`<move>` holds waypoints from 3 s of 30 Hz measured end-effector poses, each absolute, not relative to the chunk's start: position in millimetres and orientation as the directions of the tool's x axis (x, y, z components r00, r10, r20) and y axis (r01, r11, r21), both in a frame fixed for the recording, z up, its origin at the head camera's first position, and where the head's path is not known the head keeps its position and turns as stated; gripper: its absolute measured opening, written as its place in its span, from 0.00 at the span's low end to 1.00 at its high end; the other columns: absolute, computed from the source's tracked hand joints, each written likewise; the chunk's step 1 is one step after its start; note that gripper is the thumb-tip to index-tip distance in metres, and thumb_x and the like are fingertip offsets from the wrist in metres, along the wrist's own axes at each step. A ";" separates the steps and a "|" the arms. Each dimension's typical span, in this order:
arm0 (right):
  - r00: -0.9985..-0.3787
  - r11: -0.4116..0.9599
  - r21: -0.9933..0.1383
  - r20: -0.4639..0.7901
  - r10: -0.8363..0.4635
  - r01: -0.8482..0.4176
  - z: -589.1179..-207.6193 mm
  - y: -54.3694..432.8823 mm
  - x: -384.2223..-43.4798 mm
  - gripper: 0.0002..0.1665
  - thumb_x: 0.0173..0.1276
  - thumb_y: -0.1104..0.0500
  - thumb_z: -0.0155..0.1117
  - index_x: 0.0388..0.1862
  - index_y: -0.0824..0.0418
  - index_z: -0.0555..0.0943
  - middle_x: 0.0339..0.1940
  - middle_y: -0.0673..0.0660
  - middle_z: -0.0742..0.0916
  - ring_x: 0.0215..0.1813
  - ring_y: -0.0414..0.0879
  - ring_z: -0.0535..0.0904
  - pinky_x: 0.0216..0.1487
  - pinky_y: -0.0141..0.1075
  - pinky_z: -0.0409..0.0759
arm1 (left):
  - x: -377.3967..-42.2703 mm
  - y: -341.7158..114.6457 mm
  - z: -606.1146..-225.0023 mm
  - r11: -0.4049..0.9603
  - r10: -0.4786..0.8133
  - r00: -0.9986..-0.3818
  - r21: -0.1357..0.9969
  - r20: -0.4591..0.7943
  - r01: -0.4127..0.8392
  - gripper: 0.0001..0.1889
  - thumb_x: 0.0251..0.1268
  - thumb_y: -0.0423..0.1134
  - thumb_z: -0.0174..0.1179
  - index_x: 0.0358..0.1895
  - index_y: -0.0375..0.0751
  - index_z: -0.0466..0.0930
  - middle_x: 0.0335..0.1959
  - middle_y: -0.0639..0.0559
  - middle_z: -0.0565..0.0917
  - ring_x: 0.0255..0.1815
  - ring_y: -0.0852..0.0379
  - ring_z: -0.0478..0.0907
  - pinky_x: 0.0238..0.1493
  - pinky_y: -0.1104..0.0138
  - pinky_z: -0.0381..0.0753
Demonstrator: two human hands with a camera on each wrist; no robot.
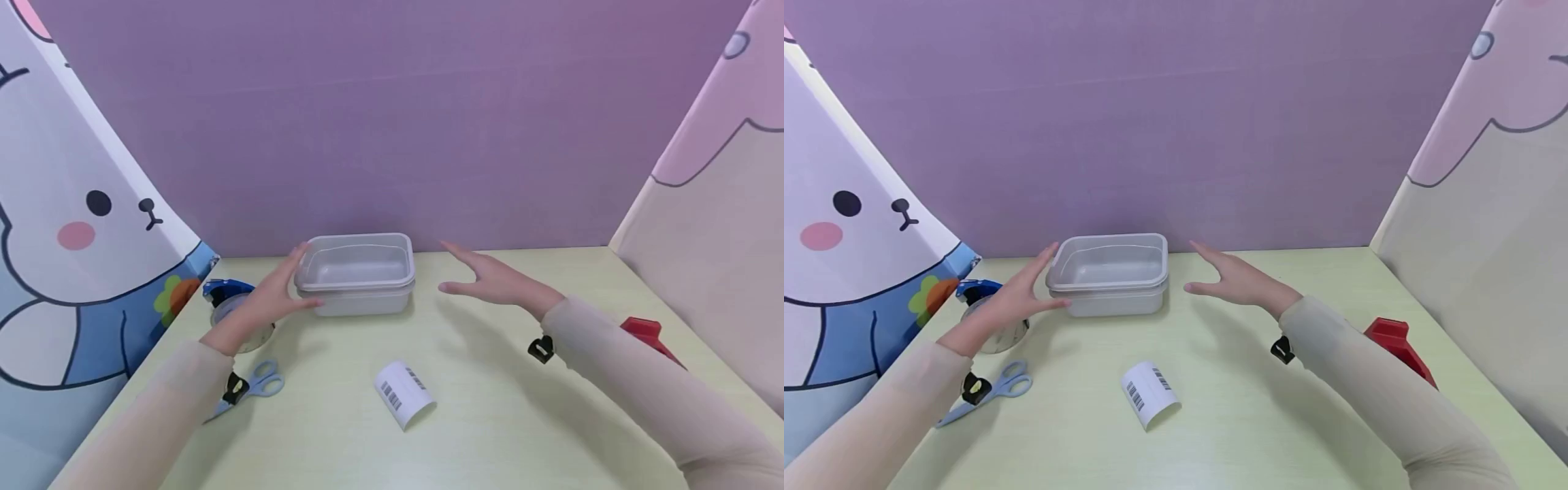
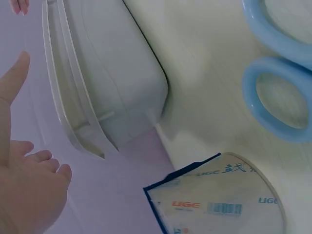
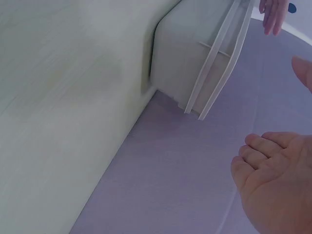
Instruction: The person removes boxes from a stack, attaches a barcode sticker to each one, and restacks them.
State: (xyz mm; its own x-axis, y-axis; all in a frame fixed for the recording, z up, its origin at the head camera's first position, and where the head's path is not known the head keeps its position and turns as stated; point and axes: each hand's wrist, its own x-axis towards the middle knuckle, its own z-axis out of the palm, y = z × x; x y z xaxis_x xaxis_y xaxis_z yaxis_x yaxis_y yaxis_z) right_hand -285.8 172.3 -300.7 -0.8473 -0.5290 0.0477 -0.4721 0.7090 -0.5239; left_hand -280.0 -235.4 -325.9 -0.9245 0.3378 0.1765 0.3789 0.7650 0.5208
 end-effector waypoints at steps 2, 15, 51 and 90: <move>-0.846 0.698 -0.537 0.058 -0.530 -0.474 -300.4 168.9 -288.6 0.53 0.64 0.31 0.57 0.79 0.41 0.43 0.81 0.49 0.52 0.80 0.51 0.48 0.78 0.53 0.51 | -282.0 -237.7 -327.6 0.756 0.312 -0.935 0.552 0.166 0.351 0.59 0.55 0.49 0.71 0.79 0.52 0.32 0.80 0.41 0.40 0.78 0.36 0.41 0.74 0.38 0.49; -0.839 0.607 -0.647 0.095 -0.535 -0.461 -309.9 148.2 -313.0 0.50 0.67 0.40 0.62 0.78 0.57 0.52 0.77 0.57 0.64 0.77 0.57 0.57 0.76 0.53 0.57 | -300.9 -244.5 -336.9 0.682 0.270 -0.959 0.687 0.082 0.251 0.61 0.57 0.46 0.70 0.77 0.41 0.26 0.79 0.37 0.40 0.78 0.33 0.41 0.75 0.40 0.48; -0.937 0.274 -0.959 -0.160 -0.309 0.074 -335.8 95.7 -357.1 0.29 0.68 0.62 0.62 0.64 0.75 0.70 0.58 0.69 0.81 0.49 0.50 0.83 0.60 0.40 0.80 | -307.2 -234.3 -353.4 0.551 0.173 -0.982 0.819 0.074 0.159 0.46 0.58 0.37 0.69 0.75 0.34 0.50 0.73 0.34 0.61 0.75 0.39 0.57 0.74 0.49 0.60; -0.962 0.271 -0.955 -0.178 -0.206 0.119 -334.6 85.2 -354.4 0.27 0.68 0.65 0.57 0.65 0.71 0.71 0.60 0.67 0.81 0.46 0.48 0.82 0.55 0.39 0.83 | -299.3 -230.3 -348.3 0.646 0.117 -0.993 0.759 0.009 0.083 0.49 0.57 0.43 0.70 0.77 0.40 0.48 0.73 0.35 0.63 0.72 0.38 0.61 0.70 0.48 0.67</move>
State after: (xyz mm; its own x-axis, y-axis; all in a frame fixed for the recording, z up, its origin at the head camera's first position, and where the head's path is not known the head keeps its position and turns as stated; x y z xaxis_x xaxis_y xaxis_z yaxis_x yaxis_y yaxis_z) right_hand -354.4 85.2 -334.6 -0.9622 -0.2061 -0.1780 0.1186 0.2712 -0.9552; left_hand -299.3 -230.3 -348.3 -0.9931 0.1173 0.0094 0.0834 0.6456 0.7591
